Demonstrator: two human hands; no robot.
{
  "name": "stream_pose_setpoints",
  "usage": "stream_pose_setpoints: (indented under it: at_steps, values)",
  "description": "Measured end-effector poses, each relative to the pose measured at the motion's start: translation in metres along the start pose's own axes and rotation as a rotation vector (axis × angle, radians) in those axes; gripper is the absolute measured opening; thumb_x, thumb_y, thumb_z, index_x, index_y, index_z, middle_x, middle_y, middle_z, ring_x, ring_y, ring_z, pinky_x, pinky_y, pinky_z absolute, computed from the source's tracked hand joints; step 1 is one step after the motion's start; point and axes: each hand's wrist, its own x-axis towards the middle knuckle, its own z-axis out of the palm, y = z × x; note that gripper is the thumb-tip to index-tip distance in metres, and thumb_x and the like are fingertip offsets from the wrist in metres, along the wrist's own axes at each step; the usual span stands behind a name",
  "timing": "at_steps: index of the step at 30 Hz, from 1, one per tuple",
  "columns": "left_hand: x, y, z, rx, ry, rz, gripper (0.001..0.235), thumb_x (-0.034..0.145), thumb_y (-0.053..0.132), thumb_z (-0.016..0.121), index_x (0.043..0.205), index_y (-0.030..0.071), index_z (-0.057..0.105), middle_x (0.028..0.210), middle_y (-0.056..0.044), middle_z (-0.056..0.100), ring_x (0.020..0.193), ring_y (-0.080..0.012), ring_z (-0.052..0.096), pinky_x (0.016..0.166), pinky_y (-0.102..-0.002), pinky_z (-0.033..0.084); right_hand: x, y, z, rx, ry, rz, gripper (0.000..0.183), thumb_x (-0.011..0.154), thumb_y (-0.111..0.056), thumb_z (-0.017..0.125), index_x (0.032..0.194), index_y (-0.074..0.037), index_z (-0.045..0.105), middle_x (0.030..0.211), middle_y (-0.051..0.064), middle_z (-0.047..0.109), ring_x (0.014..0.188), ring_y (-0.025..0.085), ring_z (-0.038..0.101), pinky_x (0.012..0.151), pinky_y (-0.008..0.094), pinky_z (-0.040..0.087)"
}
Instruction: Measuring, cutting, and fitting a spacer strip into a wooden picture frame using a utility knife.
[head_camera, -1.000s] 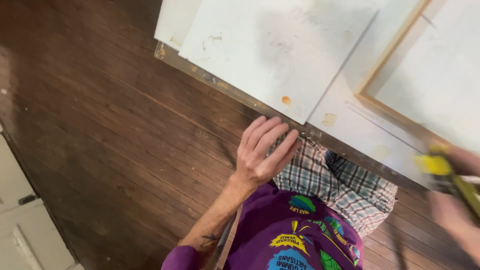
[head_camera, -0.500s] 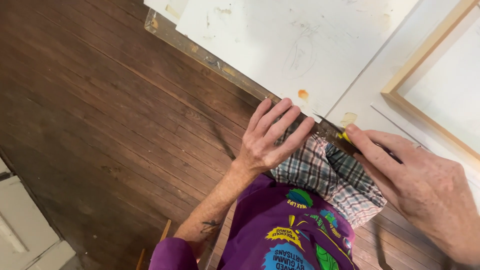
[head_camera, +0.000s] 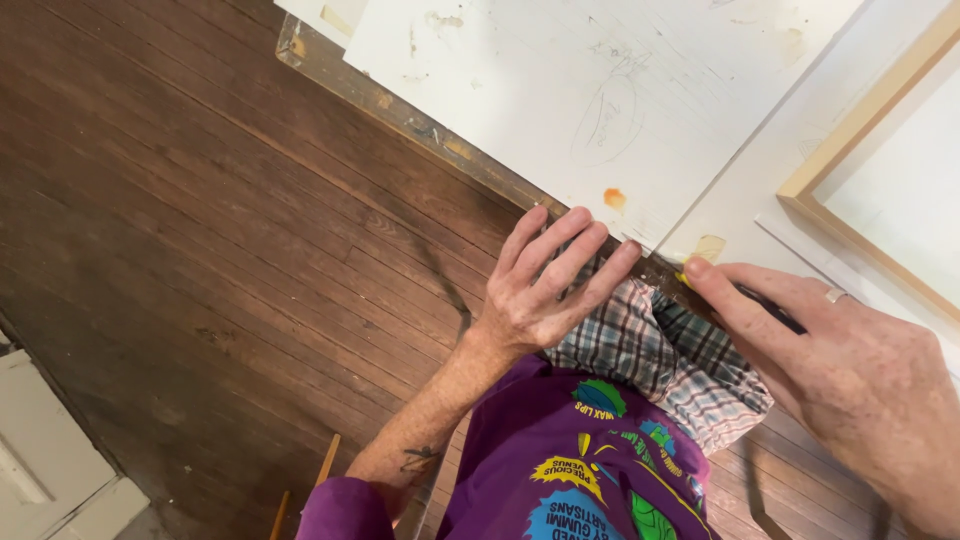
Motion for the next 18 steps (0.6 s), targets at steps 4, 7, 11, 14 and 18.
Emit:
stream_pose_setpoints:
  at_steps: [4, 7, 11, 14, 18]
  values:
    - [-0.0002, 0.0001, -0.0015, 0.004, -0.022, -0.005, 0.019, 0.107, 0.018, 0.068, 0.124, 0.013, 0.076, 0.128, -0.010, 0.061, 0.119, -0.0285, 0.069, 0.107, -0.051, 0.057, 0.0007, 0.0002, -0.0019, -0.020, -0.024, -0.001, 0.061, 0.095, -0.025, 0.064, 0.153, -0.038, 0.050, 0.142, -0.020, 0.063, 0.109, 0.006, 0.070, 0.046, 0.029, 0.055]
    - [0.0019, 0.0005, -0.0015, 0.000, -0.022, -0.009, 0.018, 0.107, 0.017, 0.067, 0.122, 0.013, 0.077, 0.127, -0.010, 0.062, 0.117, -0.0285, 0.072, 0.105, -0.050, 0.057, 0.0001, 0.0017, -0.0009, -0.024, -0.101, 0.047, 0.059, 0.096, -0.029, 0.056, 0.152, -0.044, 0.046, 0.145, -0.023, 0.059, 0.106, 0.008, 0.071, 0.042, 0.031, 0.054]
    - [-0.0003, 0.0007, 0.0014, 0.008, -0.007, -0.010, 0.017, 0.104, 0.016, 0.076, 0.121, 0.014, 0.078, 0.127, -0.010, 0.062, 0.116, -0.0279, 0.071, 0.107, -0.050, 0.057, -0.0002, 0.0038, -0.0007, -0.016, -0.115, 0.035, 0.062, 0.095, -0.025, 0.054, 0.153, -0.044, 0.044, 0.146, -0.023, 0.058, 0.107, 0.007, 0.070, 0.042, 0.031, 0.056]
    - [-0.0021, 0.0002, 0.0016, 0.012, -0.024, -0.008, 0.019, 0.103, 0.018, 0.079, 0.122, 0.015, 0.077, 0.127, -0.009, 0.062, 0.117, -0.0273, 0.071, 0.107, -0.050, 0.056, -0.0004, 0.0052, 0.0008, -0.018, -0.057, 0.000, 0.059, 0.097, -0.020, 0.055, 0.152, -0.042, 0.047, 0.145, -0.022, 0.060, 0.099, 0.009, 0.071, 0.042, 0.030, 0.053]
    - [-0.0016, 0.0003, 0.0011, 0.009, -0.029, -0.008, 0.018, 0.104, 0.016, 0.077, 0.121, 0.015, 0.077, 0.127, -0.009, 0.062, 0.116, -0.0277, 0.072, 0.106, -0.050, 0.057, -0.0032, 0.0054, 0.0062, -0.037, -0.036, -0.021, 0.067, 0.094, -0.008, 0.059, 0.152, -0.040, 0.047, 0.146, -0.019, 0.061, 0.099, 0.009, 0.072, 0.041, 0.029, 0.052]
